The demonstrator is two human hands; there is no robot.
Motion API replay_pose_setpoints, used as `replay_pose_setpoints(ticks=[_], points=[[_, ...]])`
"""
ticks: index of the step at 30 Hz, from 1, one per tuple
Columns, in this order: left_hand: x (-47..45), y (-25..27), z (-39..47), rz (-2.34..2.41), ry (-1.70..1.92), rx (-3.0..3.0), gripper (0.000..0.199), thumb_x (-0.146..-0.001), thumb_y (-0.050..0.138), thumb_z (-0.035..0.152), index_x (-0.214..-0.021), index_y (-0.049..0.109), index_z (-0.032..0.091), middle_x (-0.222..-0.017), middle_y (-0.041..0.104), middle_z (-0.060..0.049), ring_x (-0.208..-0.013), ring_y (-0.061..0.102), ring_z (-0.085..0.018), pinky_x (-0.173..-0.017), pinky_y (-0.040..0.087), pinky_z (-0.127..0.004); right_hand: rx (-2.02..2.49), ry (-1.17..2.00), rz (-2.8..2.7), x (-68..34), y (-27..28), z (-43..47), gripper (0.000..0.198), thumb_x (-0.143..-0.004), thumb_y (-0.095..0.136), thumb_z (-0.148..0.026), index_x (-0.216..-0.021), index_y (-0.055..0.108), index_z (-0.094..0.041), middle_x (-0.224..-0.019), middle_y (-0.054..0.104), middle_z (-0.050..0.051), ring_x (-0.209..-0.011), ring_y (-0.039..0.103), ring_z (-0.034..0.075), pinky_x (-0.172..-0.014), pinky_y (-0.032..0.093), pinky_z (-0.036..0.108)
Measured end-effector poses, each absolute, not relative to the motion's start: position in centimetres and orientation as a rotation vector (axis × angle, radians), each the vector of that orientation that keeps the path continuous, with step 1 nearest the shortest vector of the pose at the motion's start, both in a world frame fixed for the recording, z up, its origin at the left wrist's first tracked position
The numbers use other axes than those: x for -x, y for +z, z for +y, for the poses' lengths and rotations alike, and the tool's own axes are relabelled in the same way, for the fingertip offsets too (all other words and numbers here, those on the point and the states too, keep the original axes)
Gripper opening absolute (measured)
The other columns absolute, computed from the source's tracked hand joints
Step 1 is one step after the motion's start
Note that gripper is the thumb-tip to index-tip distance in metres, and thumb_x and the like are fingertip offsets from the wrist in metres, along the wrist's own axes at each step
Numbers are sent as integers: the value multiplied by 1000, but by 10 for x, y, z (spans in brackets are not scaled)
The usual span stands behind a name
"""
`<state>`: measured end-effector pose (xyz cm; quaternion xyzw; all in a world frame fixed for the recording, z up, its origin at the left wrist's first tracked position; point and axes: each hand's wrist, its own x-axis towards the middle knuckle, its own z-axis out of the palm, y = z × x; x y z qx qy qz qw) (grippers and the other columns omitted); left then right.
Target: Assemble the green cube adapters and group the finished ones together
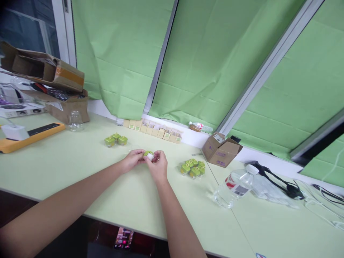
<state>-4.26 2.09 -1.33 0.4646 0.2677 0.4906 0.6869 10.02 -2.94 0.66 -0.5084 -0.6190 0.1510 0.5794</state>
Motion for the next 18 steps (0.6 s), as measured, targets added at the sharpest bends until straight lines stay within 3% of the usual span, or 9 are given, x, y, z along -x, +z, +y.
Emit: replay_pose_setpoints(ticks=[7, 18], points=[[42, -12, 20, 606, 1115, -1014, 36, -63, 82, 42, -78, 67, 14, -77, 66, -3, -76, 62, -15, -84, 51, -34, 1179, 359, -1440, -96, 12, -35, 35, -71, 72, -42, -91, 53, -21, -82, 57, 0, -68, 54, 13, -53, 45, 22], [44, -8, 19, 627, 1123, -978, 32, -62, 83, 38, -79, 69, 14, -80, 68, -4, -76, 62, -14, -79, 51, -30, 1211, 410, -1374, -102, 4, -24, 33, -71, 72, -41, -91, 62, -18, -92, 66, 7, -75, 63, 16, -61, 53, 27]])
